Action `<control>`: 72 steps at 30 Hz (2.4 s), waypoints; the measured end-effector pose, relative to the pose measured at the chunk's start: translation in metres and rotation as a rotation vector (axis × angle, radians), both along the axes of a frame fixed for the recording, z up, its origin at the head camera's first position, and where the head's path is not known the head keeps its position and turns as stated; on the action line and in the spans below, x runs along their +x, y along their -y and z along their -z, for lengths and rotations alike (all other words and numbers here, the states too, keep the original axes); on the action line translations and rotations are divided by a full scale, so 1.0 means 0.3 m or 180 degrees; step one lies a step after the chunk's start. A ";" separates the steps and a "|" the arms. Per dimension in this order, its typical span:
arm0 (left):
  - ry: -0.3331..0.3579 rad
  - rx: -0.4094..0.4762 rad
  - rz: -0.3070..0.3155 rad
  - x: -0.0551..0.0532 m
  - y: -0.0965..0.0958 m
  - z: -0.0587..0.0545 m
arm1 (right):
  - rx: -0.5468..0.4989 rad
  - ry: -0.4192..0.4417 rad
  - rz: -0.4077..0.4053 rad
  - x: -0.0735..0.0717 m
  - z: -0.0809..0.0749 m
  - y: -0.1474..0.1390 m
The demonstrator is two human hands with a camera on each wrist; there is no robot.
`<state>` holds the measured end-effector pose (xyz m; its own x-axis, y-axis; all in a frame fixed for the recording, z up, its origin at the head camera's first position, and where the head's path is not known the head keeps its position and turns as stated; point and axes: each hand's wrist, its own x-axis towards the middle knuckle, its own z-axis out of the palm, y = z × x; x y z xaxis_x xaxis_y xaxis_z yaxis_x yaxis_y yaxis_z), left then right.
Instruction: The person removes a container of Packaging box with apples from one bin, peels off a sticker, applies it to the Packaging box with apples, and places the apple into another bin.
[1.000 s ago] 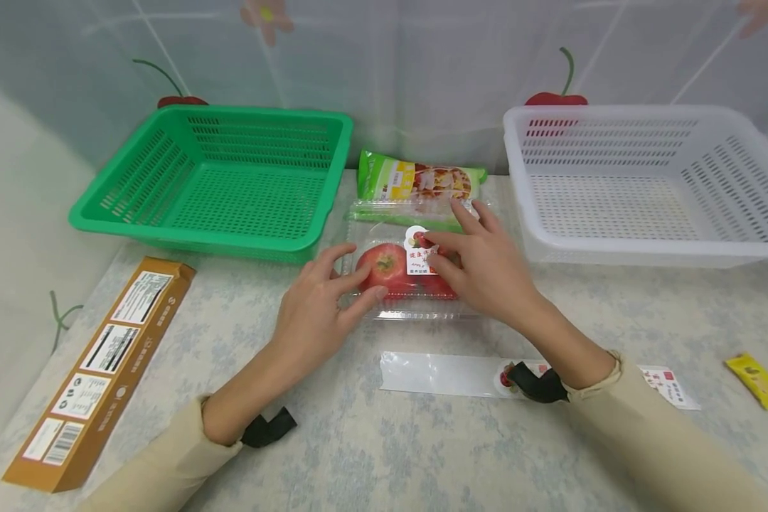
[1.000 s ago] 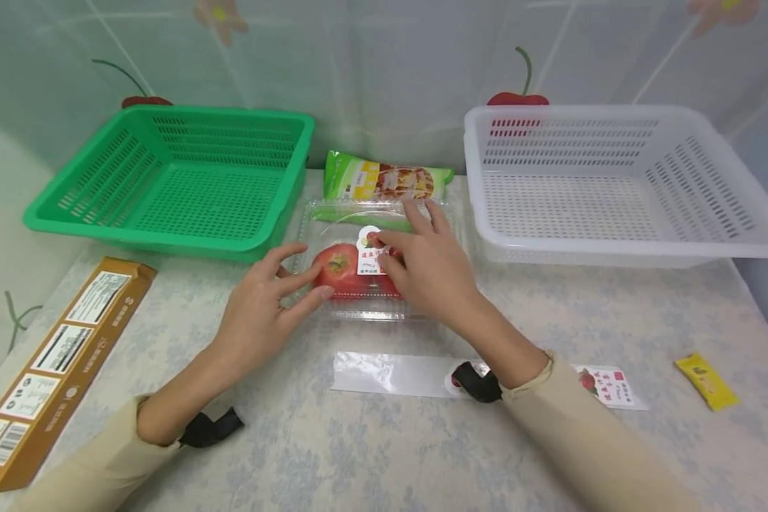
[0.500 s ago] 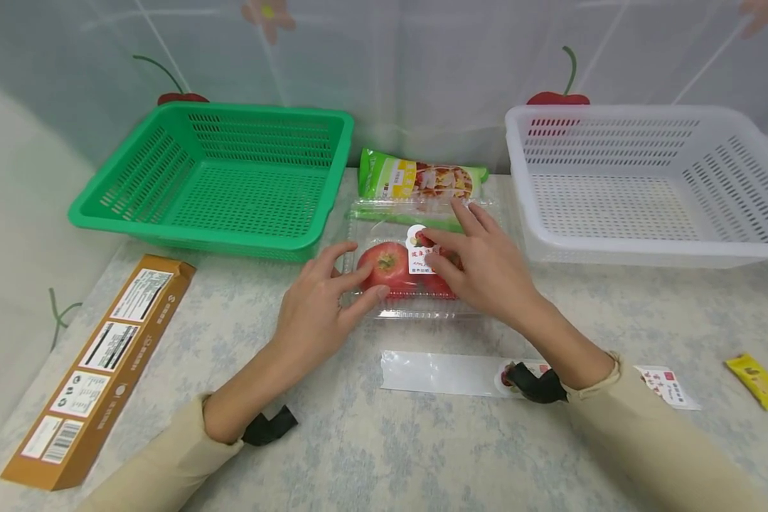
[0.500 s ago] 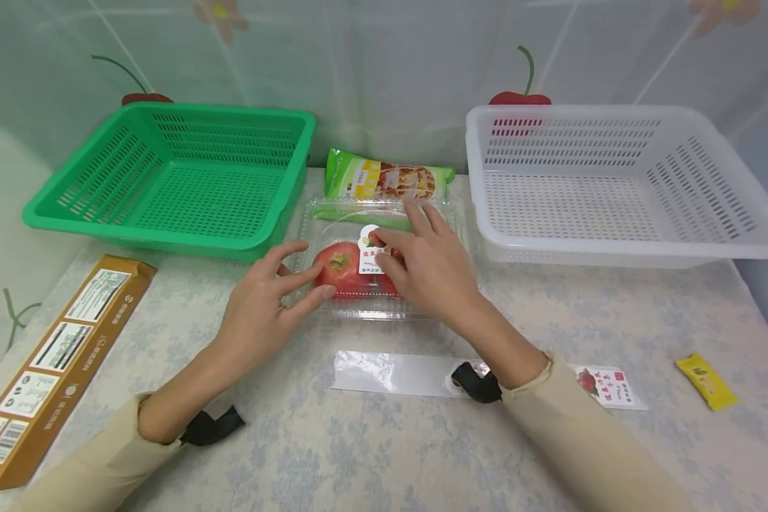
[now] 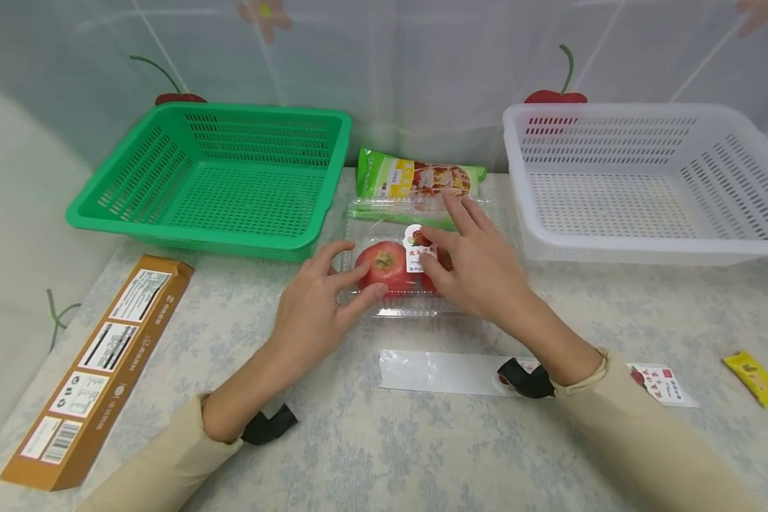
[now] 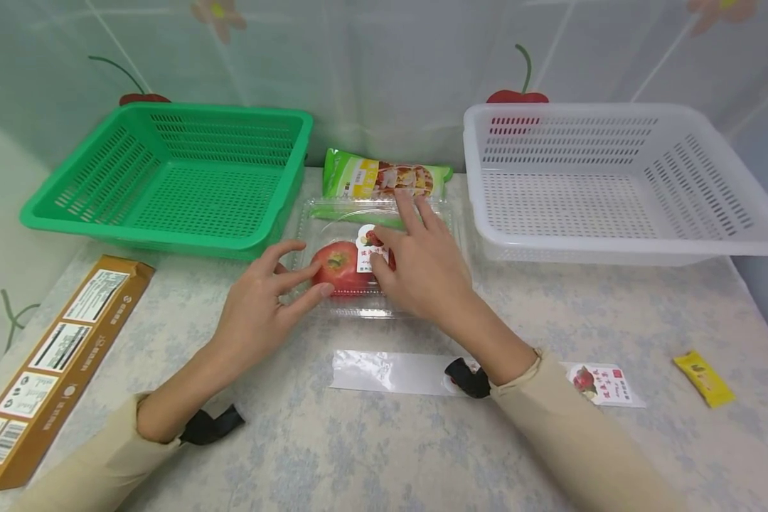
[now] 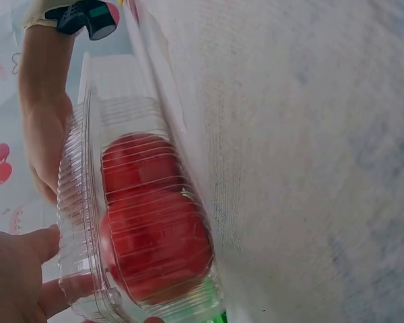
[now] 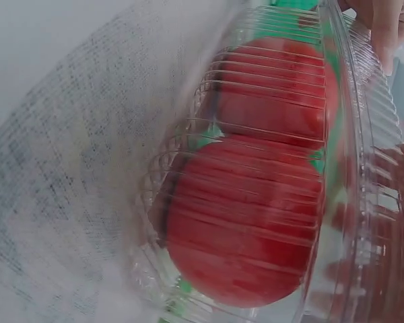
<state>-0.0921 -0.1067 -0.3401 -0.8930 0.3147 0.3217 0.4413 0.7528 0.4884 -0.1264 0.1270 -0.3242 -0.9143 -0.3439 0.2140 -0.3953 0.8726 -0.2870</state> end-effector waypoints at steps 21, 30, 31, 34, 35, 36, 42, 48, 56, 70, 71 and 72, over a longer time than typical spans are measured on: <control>0.0025 0.0121 -0.0018 0.004 -0.007 0.003 | -0.3054 -0.0384 0.0622 0.151 -0.031 -0.164; -0.0121 0.0019 -0.0029 0.015 0.004 -0.003 | -0.5613 0.0664 0.2006 0.195 -0.003 -0.362; -0.0129 0.0000 -0.0030 0.016 0.005 -0.005 | -0.5627 0.0673 0.2130 0.192 0.003 -0.377; -0.0151 -0.0030 -0.0022 0.016 0.009 -0.008 | -0.5564 0.0746 0.2326 0.176 0.019 -0.406; -0.0161 -0.0029 -0.0015 0.016 0.013 -0.007 | -0.5542 0.0764 0.2353 0.167 0.023 -0.412; -0.0173 -0.0016 -0.0005 0.016 0.016 -0.006 | -0.5509 0.0782 0.2388 0.159 0.027 -0.416; -0.0315 0.0222 0.0021 0.019 0.046 0.003 | -0.5407 0.0806 0.2425 0.119 0.032 -0.430; 0.0070 0.0018 -0.0070 0.029 0.083 -0.015 | -0.5492 0.0643 0.2258 0.107 0.034 -0.426; 0.2342 0.1515 0.0354 -0.006 0.103 -0.009 | -0.5628 0.0467 0.2210 0.102 0.031 -0.414; 0.2895 0.3111 -0.0284 -0.003 0.026 0.014 | -0.5674 0.0419 0.2300 0.095 0.030 -0.402; 0.2863 0.3185 -0.0325 -0.002 0.023 0.016 | -0.5674 0.0424 0.2304 0.094 0.030 -0.401; 0.2836 0.3246 -0.0359 0.000 0.021 0.016 | -0.5671 0.0416 0.2292 0.094 0.031 -0.399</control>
<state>-0.0921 -0.1130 -0.3449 -0.9232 0.1976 -0.3297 -0.3537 -0.1011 0.9299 -0.0982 0.2469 -0.3335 -0.8000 0.5535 -0.2318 -0.0544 -0.4516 -0.8906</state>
